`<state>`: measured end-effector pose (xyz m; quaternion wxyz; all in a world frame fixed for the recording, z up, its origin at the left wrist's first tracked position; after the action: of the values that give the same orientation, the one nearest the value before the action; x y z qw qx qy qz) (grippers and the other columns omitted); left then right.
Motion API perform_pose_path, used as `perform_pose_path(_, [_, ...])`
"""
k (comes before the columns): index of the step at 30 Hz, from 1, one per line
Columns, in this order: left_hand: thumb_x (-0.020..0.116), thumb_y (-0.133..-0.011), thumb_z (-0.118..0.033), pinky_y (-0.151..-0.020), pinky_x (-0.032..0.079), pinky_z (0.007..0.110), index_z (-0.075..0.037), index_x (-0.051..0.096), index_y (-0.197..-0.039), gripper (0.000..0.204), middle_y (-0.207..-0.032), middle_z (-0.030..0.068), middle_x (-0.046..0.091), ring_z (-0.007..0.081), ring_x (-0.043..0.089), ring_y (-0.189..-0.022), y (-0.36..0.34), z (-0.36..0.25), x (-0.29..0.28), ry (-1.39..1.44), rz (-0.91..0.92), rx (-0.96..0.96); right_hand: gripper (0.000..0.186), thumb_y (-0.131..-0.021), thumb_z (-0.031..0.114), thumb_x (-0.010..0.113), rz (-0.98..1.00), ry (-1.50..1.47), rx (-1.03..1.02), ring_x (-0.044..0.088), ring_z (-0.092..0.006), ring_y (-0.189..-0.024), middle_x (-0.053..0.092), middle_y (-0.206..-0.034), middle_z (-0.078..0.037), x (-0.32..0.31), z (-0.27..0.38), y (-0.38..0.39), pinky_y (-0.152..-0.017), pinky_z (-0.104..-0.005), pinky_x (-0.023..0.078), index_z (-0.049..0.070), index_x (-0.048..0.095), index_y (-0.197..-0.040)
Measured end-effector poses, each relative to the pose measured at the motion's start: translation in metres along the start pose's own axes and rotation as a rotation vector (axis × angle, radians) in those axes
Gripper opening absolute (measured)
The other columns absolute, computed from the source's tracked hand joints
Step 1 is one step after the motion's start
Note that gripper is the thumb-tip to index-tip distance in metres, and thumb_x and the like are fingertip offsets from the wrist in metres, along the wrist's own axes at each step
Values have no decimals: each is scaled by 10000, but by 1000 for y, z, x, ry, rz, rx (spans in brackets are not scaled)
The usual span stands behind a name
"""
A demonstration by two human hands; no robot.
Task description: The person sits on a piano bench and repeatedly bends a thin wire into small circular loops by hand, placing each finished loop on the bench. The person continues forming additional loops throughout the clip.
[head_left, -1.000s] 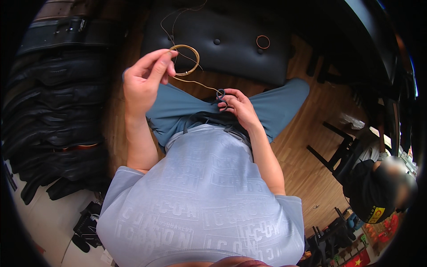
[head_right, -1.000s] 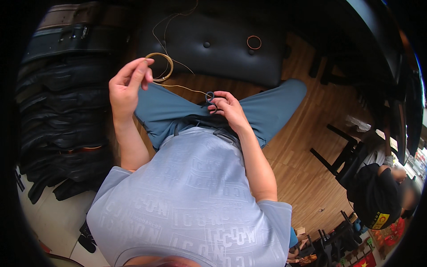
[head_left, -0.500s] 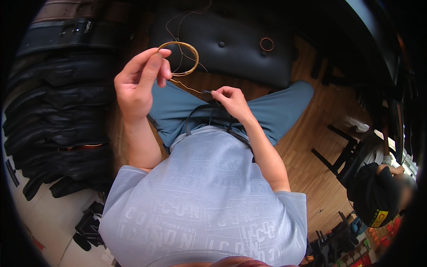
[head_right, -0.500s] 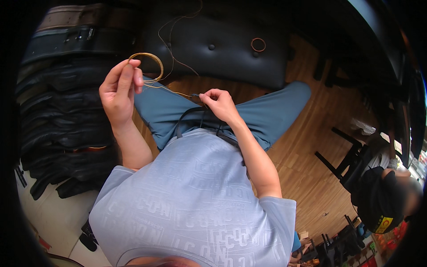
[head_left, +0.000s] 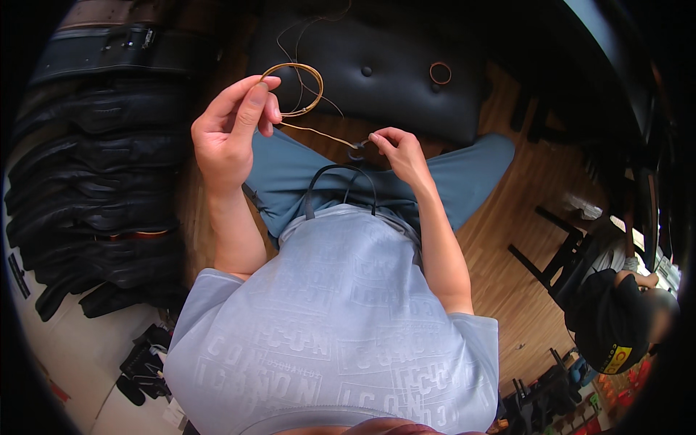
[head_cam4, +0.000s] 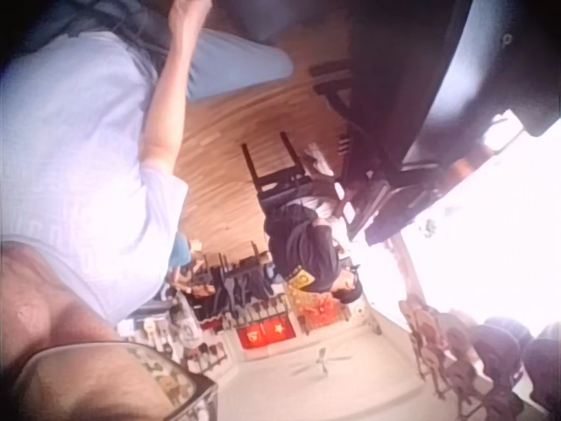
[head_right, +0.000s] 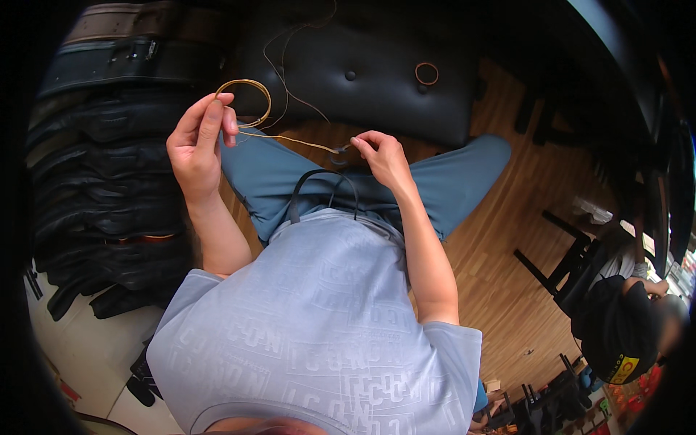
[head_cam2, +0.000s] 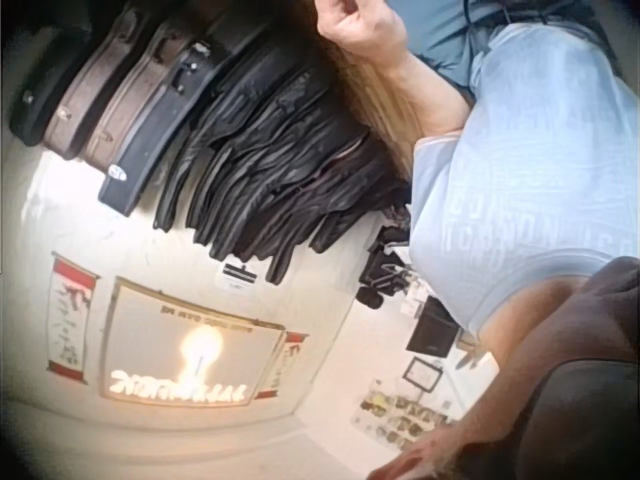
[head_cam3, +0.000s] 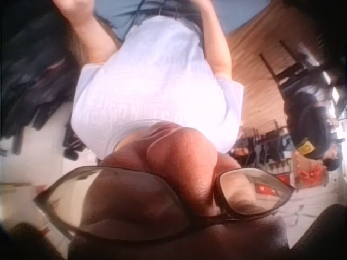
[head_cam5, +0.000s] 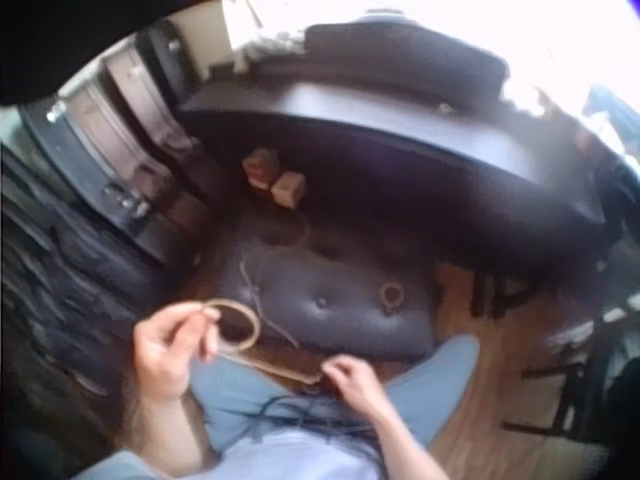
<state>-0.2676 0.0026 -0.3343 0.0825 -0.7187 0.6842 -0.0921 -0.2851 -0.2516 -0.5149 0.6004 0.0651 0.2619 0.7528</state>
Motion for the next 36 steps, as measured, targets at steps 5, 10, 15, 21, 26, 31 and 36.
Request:
perform_pose_path(5, [617,-1004,-88,-568,452,215,42,703,-1140,207,-778,66,661,112,602,-692,-5,-9,-3,3,2,63,244,-987,263,657,245,-146,-67,570,-82,-752,653,-859,2,18,3,-15,-702,-252,512,39,705,-1071])
perform_pose_path(10, [617,-1004,-91,-560,444,213,47,703,-1142,213,-775,64,663,110,596,-682,-9,-16,-11,-6,-61,90,272,-1007,279,636,408,-257,-67,533,-61,-753,633,-870,25,46,13,-12,-702,-233,482,34,701,-1102])
perform_pose_path(15, [630,-998,-107,-550,431,200,42,706,-1147,224,-781,65,671,90,585,-673,-16,-22,-24,-54,-181,124,310,-1006,315,632,425,-263,-65,503,-56,-706,609,-812,38,47,37,7,-648,-238,454,45,710,-1138])
perform_pose_path(21, [586,-1028,-127,-561,393,209,37,687,-1179,245,-777,47,614,85,487,-632,-20,-29,-29,31,-239,116,310,-934,283,731,429,-221,-142,486,-54,-688,593,-809,37,34,55,12,-645,-242,458,38,723,-1123])
perform_pose_path(26, [589,-1023,-124,-566,388,218,40,684,-1184,249,-792,54,626,80,461,-620,-34,-37,-24,192,-211,119,303,-832,223,830,382,-102,-404,559,-111,-810,645,-900,1,40,70,17,-755,-286,493,49,722,-1056])
perform_pose_path(31, [656,-989,-145,-530,433,210,28,709,-1139,236,-853,107,724,89,559,-581,-55,-36,-14,298,-205,103,248,-816,196,833,372,-114,-505,636,-203,-1000,686,-969,-29,54,85,25,-892,-324,494,47,674,-935])
perform_pose_path(36, [683,-971,-145,-543,460,211,25,710,-1143,244,-864,110,729,93,574,-588,-62,-38,-11,349,-162,69,245,-843,138,822,398,-336,-311,668,-115,-800,671,-936,-34,44,91,36,-702,-241,524,38,631,-959])
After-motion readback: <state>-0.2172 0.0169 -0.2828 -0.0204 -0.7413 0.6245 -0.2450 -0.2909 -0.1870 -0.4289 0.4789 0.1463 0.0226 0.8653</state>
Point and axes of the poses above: each hand's wrist, its own y-axis away from the middle knuckle, its own x-axis out of the palm, z = x × y, the point moved 1 cm from there along -y, towards the middle knuckle
